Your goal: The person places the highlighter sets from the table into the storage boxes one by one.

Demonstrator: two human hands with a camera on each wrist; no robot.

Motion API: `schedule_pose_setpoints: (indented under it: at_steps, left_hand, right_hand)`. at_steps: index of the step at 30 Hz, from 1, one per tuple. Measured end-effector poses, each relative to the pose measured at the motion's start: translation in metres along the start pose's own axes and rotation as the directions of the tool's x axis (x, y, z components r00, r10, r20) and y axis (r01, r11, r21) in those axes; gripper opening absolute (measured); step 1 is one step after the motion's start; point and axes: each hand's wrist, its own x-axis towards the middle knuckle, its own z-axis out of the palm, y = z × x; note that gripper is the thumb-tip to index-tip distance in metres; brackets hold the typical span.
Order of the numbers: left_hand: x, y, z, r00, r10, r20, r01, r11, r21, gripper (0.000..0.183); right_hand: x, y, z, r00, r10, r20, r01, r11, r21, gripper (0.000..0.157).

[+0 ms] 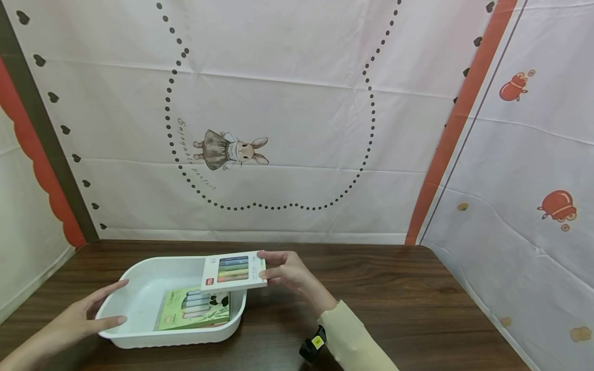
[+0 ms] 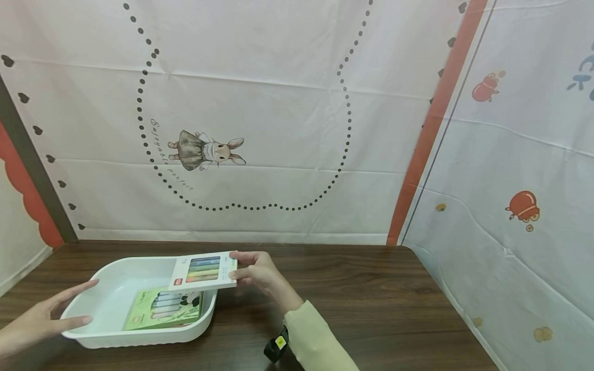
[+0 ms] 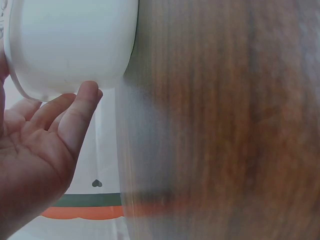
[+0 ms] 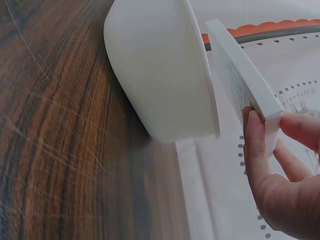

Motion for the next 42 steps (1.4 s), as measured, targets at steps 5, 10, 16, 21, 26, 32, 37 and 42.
schedule_pose_setpoints:
  at_steps: [5, 10, 16, 21, 26, 32, 37, 42]
  left_hand:
    - [-0.001, 0.000, 0.000, 1.000, 0.014, 0.001, -0.014, 1.000, -0.002, 0.075]
    - [-0.001, 0.001, -0.001, 1.000, 0.008, 0.001, -0.008, 1.000, 0.008, 0.076]
    - [0.000, 0.002, -0.001, 1.000, -0.014, 0.006, 0.014, 1.000, 0.013, 0.077]
    - [0.000, 0.003, -0.001, 0.999, -0.046, 0.011, 0.045, 0.999, 0.021, 0.079]
    - [0.000, 0.005, -0.002, 0.998, -0.056, 0.022, 0.056, 0.998, 0.009, 0.080]
    - [0.000, 0.007, -0.003, 0.997, -0.068, 0.030, 0.068, 0.998, 0.003, 0.080]
    - [0.001, 0.008, -0.003, 0.997, -0.070, 0.027, 0.070, 0.997, 0.027, 0.080]
    - [0.001, 0.007, -0.002, 0.998, -0.053, 0.023, 0.052, 0.998, 0.036, 0.079]
  right_hand:
    - [0.000, 0.001, 0.005, 1.000, 0.011, -0.010, -0.011, 1.000, 0.010, 0.047]
    - [0.000, 0.003, 0.010, 1.000, 0.014, -0.012, -0.014, 1.000, 0.013, 0.047]
    - [0.000, 0.006, 0.016, 0.999, 0.020, -0.029, -0.019, 1.000, 0.022, 0.047]
    - [0.000, 0.008, 0.022, 0.999, 0.029, -0.029, -0.028, 0.999, 0.027, 0.046]
    - [-0.001, 0.008, 0.029, 0.999, 0.041, -0.032, -0.039, 0.998, 0.048, 0.046]
    - [-0.001, 0.011, 0.033, 0.999, 0.022, -0.033, -0.020, 0.998, 0.056, 0.047]
    - [0.000, 0.014, 0.037, 1.000, -0.006, -0.017, 0.007, 0.999, 0.044, 0.047]
    - [0.000, 0.016, 0.042, 1.000, -0.020, -0.012, 0.020, 0.999, 0.027, 0.046]
